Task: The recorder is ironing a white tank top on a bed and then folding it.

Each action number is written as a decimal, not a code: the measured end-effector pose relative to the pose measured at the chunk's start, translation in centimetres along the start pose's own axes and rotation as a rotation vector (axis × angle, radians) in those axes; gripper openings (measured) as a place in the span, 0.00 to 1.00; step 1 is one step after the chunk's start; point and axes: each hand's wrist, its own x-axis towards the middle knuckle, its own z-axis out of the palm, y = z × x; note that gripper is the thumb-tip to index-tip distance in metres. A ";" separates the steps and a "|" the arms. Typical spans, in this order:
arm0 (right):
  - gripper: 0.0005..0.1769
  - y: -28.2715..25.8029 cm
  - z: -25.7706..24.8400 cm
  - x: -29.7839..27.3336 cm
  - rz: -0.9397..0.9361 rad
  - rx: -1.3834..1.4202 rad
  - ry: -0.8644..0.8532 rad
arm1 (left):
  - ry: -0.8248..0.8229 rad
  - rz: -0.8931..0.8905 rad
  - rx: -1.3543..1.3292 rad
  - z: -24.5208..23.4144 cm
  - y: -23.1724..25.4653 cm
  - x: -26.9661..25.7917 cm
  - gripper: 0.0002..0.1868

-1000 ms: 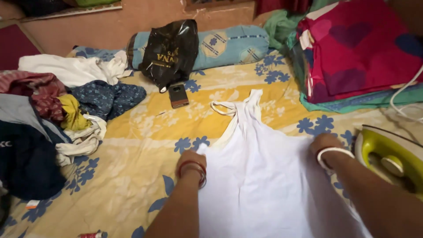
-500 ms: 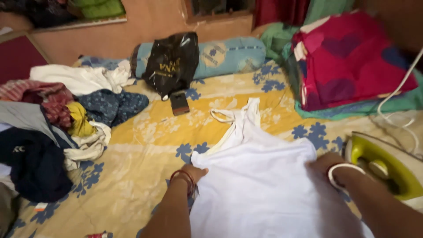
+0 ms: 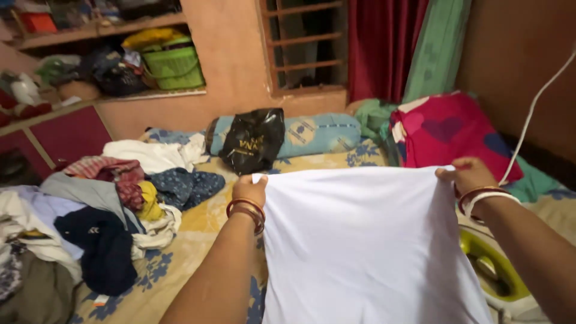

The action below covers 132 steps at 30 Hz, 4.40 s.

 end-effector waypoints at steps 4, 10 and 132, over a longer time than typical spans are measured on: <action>0.28 -5.2 -3.5 -1.8 -0.117 0.355 -0.006 | 0.314 0.155 -0.166 -3.3 6.6 -2.4 0.18; 0.21 -8.5 -6.6 -5.1 -0.312 0.288 -0.060 | 0.205 0.556 0.121 -8.1 12.8 -7.4 0.12; 0.59 10.4 10.1 -30.4 -0.469 -0.885 -0.727 | -0.453 0.330 0.580 6.2 -11.6 -24.5 0.32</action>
